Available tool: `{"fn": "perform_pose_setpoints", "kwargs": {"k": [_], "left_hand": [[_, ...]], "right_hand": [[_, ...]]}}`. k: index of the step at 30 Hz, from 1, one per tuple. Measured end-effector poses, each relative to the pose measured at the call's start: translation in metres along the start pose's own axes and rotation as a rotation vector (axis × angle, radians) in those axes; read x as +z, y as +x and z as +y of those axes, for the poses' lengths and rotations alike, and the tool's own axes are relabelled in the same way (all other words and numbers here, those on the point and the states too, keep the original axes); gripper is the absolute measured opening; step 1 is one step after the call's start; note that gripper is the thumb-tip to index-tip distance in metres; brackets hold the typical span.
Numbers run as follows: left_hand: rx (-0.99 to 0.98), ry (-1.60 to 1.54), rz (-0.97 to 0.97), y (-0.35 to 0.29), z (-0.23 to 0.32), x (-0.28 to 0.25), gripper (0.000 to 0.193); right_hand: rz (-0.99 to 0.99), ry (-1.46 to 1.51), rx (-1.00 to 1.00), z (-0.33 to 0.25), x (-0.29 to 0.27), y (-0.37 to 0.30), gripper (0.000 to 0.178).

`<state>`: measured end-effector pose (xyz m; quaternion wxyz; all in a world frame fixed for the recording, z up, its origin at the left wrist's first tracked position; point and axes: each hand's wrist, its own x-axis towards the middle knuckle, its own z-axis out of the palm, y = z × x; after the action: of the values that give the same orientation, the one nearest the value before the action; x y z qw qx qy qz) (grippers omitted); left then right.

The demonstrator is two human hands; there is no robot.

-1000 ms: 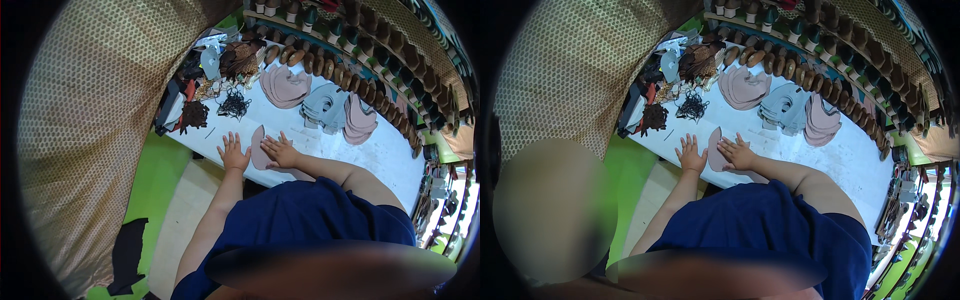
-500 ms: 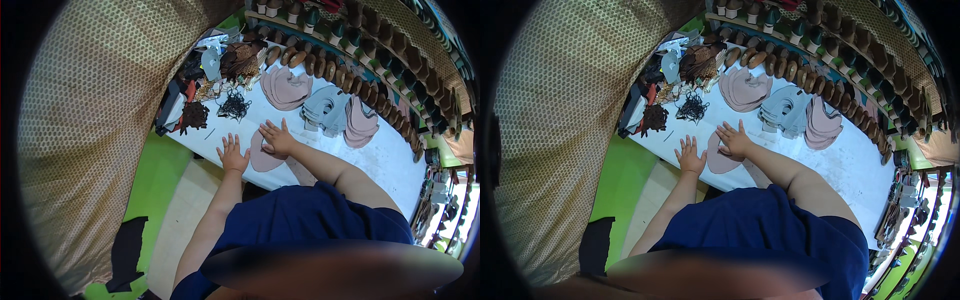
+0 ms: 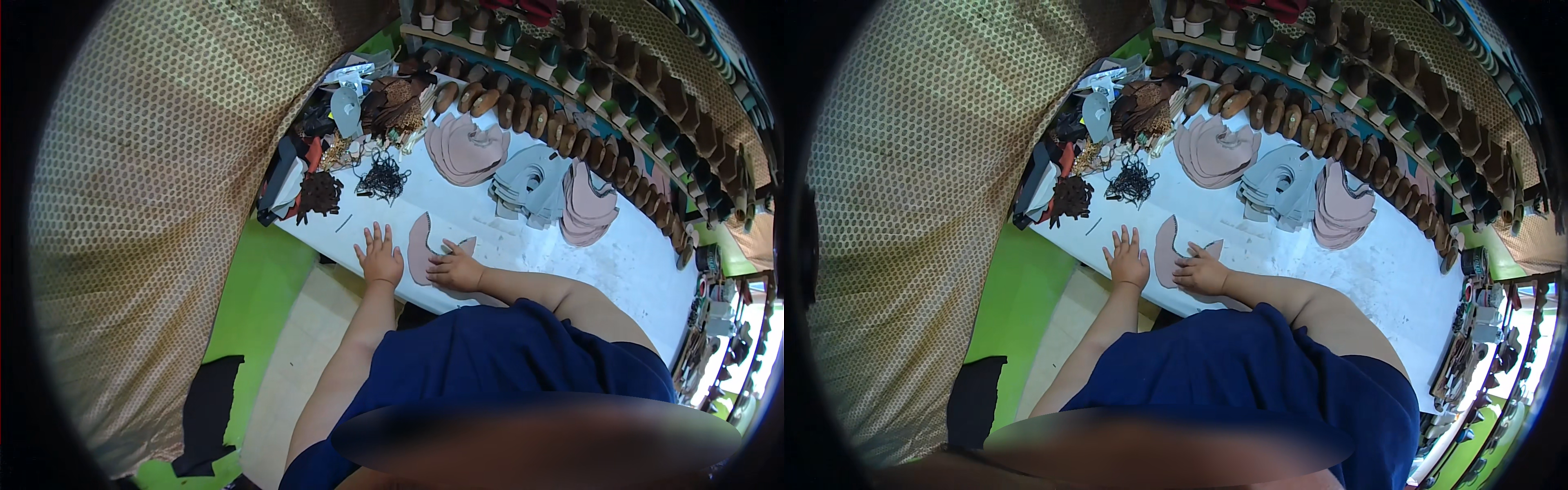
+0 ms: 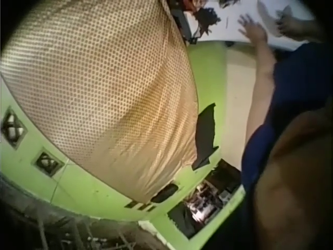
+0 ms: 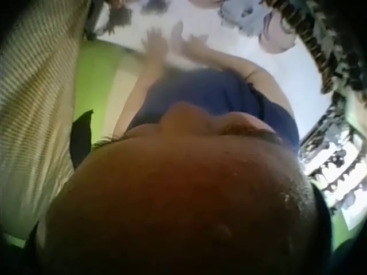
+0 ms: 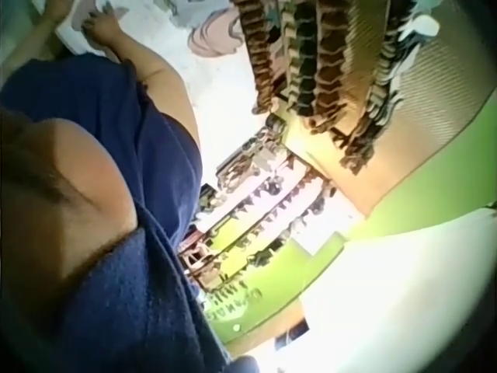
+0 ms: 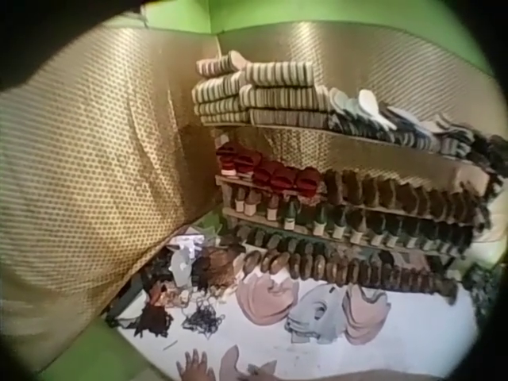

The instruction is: Aligning and joining shoe upper parts on a production workbench.

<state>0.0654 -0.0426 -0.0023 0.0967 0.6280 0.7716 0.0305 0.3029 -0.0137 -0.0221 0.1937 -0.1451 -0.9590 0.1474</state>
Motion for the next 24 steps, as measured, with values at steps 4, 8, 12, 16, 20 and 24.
{"fn": "perform_pose_setpoints", "kwargs": {"k": [4, 8, 12, 16, 20, 24], "left_hand": [[-0.003, -0.018, -0.015, 0.000, 0.003, -0.005, 0.064], [-0.001, -0.033, -0.010, -0.002, 0.003, 0.000, 0.065], [-0.012, -0.019, -0.006, -0.003, 0.003, 0.001, 0.064], [-0.010, -0.039, -0.004, -0.005, 0.002, -0.002, 0.065], [-0.011, -0.006, -0.009, -0.002, 0.009, -0.006, 0.064], [-0.020, 0.012, -0.021, -0.003, 0.010, -0.007, 0.065]], "right_hand": [[-0.096, -0.026, 0.021, 0.007, -0.010, 0.010, 0.017], [-0.031, 0.615, 0.882, 0.013, -0.064, 0.019, 0.020], [0.287, 0.525, 1.052, 0.064, -0.113, -0.023, 0.033], [0.406, 0.266, 1.071, 0.111, -0.208, -0.088, 0.041], [0.581, -0.196, 1.010, 0.089, -0.307, -0.117, 0.037], [0.555, -0.468, 1.026, 0.095, -0.303, -0.158, 0.033]]}}
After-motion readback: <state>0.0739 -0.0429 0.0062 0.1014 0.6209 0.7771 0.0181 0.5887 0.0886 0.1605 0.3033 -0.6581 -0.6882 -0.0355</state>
